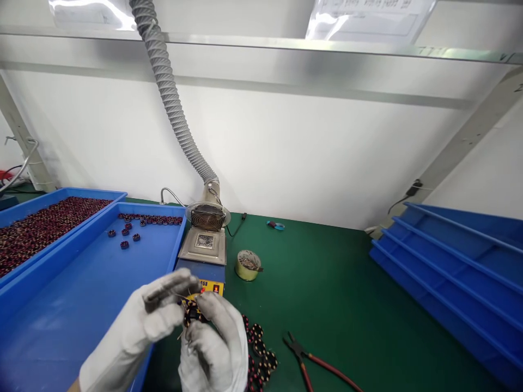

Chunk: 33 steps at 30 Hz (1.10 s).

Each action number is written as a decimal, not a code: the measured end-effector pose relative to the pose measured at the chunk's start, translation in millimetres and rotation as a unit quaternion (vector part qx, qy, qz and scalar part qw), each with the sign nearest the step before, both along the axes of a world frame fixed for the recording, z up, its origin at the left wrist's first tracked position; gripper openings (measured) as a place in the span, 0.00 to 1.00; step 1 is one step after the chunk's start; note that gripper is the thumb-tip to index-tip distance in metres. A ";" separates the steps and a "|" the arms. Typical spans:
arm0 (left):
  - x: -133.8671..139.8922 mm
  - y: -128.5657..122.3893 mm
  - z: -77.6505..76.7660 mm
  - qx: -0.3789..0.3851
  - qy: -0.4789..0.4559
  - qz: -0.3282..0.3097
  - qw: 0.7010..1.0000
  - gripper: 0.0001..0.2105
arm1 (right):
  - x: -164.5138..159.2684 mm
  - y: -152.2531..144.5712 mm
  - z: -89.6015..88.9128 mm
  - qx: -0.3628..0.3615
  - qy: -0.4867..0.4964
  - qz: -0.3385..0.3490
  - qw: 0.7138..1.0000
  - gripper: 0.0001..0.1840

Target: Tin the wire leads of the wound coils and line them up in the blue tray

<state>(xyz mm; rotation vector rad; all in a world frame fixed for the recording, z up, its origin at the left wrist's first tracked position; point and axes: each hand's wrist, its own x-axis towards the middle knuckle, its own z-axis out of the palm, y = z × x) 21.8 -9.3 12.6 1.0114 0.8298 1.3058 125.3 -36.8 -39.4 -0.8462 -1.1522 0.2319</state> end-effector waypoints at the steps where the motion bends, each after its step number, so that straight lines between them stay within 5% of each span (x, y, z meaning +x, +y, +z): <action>1: 1.8 -1.4 0.1 -0.019 0.021 0.000 1.000 0.07 | 1.1 -0.2 0.2 -0.002 -0.012 0.001 1.000 0.19; 6: 6.1 -5.2 -13.3 0.006 -0.076 0.164 0.983 0.05 | -2.7 3.4 0.8 0.052 -0.033 -0.055 0.997 0.16; 8: 3.3 -5.9 -13.6 0.018 -0.110 0.152 0.982 0.06 | -4.2 5.3 1.7 0.058 -0.031 -0.064 0.996 0.16; 14: 0.1 -5.8 2.5 -0.011 -0.059 -0.025 0.998 0.05 | -5.4 5.0 -2.7 0.054 -0.031 -0.043 0.997 0.14; 20: -9.5 -4.1 5.5 -0.037 0.042 0.007 0.998 0.06 | -12.1 2.6 -6.0 0.020 -0.039 0.004 0.999 0.14; 23: -20.8 -0.7 1.1 -0.016 -0.010 0.044 0.999 0.07 | -14.7 2.1 2.3 0.035 -0.050 -0.027 0.998 0.16; 26: -37.4 3.4 -8.0 0.042 -0.086 0.149 0.984 0.07 | -10.6 3.2 9.8 0.022 -0.024 -0.007 0.999 0.16; 29: -56.3 2.0 -20.9 0.035 0.010 0.202 0.979 0.07 | 4.7 12.6 15.2 -0.057 -0.016 0.090 0.994 0.14; 33: -71.5 -9.7 -51.7 0.095 0.333 0.120 0.930 0.05 | 33.7 48.4 30.5 -0.230 -0.031 0.196 0.953 0.10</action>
